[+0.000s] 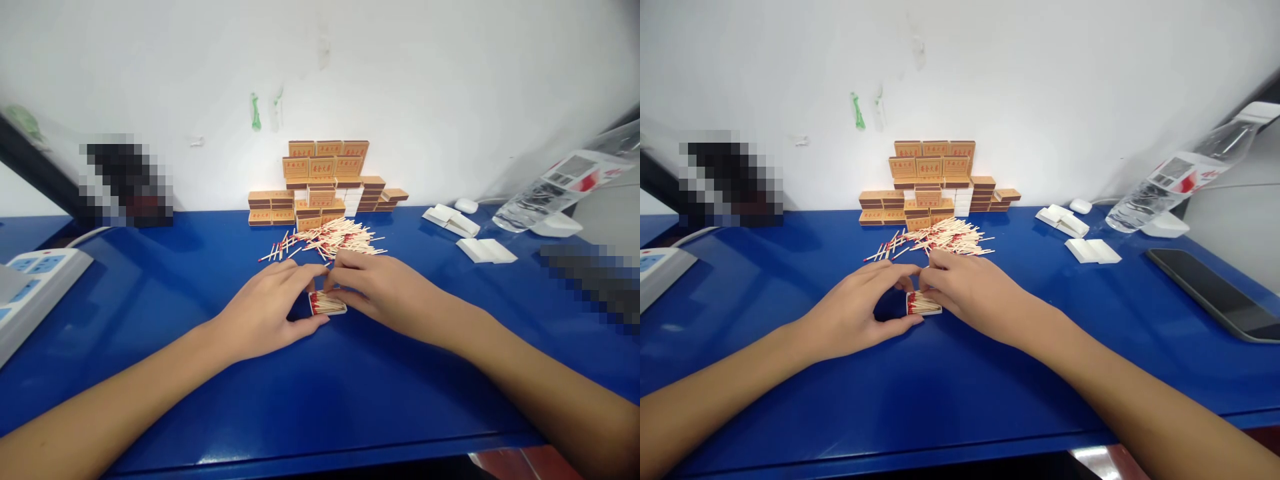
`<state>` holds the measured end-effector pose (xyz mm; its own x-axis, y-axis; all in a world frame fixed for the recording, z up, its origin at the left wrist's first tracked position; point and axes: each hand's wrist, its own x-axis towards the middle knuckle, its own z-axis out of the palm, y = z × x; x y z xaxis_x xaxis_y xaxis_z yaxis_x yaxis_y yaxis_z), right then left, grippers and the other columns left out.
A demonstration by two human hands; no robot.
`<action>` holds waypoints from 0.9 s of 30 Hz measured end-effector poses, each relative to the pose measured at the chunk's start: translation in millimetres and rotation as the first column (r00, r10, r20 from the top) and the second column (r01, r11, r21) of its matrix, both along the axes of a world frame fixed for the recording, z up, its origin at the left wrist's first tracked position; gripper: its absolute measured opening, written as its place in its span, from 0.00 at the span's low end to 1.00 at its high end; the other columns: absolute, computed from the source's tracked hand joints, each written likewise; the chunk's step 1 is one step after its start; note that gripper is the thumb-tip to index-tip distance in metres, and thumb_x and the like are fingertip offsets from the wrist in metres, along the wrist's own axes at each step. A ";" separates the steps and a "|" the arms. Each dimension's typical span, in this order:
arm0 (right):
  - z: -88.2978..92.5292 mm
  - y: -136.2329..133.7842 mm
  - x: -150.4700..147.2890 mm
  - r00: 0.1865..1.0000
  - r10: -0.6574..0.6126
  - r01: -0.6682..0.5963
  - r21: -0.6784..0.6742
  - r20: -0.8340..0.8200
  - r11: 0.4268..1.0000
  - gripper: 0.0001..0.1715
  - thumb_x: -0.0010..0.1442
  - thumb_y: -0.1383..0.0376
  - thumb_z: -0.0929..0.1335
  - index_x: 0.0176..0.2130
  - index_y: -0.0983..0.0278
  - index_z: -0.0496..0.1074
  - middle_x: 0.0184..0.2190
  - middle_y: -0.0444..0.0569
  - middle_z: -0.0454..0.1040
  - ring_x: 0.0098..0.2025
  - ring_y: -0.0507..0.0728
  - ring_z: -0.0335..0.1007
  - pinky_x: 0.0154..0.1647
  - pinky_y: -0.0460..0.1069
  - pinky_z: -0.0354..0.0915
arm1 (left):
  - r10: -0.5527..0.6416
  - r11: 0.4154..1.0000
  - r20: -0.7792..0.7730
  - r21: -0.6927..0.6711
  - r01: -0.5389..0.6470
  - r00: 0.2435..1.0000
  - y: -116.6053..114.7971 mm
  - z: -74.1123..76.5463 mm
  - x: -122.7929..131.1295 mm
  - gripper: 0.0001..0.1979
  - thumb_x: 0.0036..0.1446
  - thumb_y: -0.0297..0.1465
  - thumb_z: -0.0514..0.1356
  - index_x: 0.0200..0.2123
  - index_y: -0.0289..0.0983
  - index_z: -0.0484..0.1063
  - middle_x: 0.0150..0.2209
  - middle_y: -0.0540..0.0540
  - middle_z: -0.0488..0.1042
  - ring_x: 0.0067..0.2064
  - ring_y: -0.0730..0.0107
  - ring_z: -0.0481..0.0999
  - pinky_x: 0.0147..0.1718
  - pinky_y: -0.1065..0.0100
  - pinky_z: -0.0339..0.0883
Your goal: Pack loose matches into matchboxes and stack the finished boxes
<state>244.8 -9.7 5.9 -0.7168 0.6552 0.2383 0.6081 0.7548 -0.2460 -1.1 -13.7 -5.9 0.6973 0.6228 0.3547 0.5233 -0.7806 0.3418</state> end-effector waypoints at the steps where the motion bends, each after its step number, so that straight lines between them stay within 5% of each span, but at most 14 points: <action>1: 0.3 0.2 0.3 1.000 0.005 -0.005 -0.003 0.000 1.000 0.09 0.74 0.66 0.67 0.43 0.64 0.77 0.39 0.48 0.71 0.34 0.54 0.69 0.35 0.49 0.61 | -0.001 1.000 -0.001 -0.003 0.001 1.000 0.0 0.2 -0.2 0.26 0.62 0.37 0.70 0.59 0.38 0.66 0.46 0.45 0.80 0.46 0.56 0.80 0.48 0.54 0.74; 27: 8.0 -3.8 -9.5 0.999 0.027 -0.036 -0.215 -0.044 0.976 0.07 0.72 0.64 0.69 0.41 0.64 0.77 0.43 0.50 0.76 0.39 0.55 0.75 0.40 0.50 0.68 | 0.011 0.998 -0.003 -0.057 -0.011 1.000 1.8 -0.8 0.7 0.25 0.64 0.39 0.68 0.59 0.39 0.65 0.47 0.43 0.81 0.49 0.53 0.80 0.51 0.51 0.74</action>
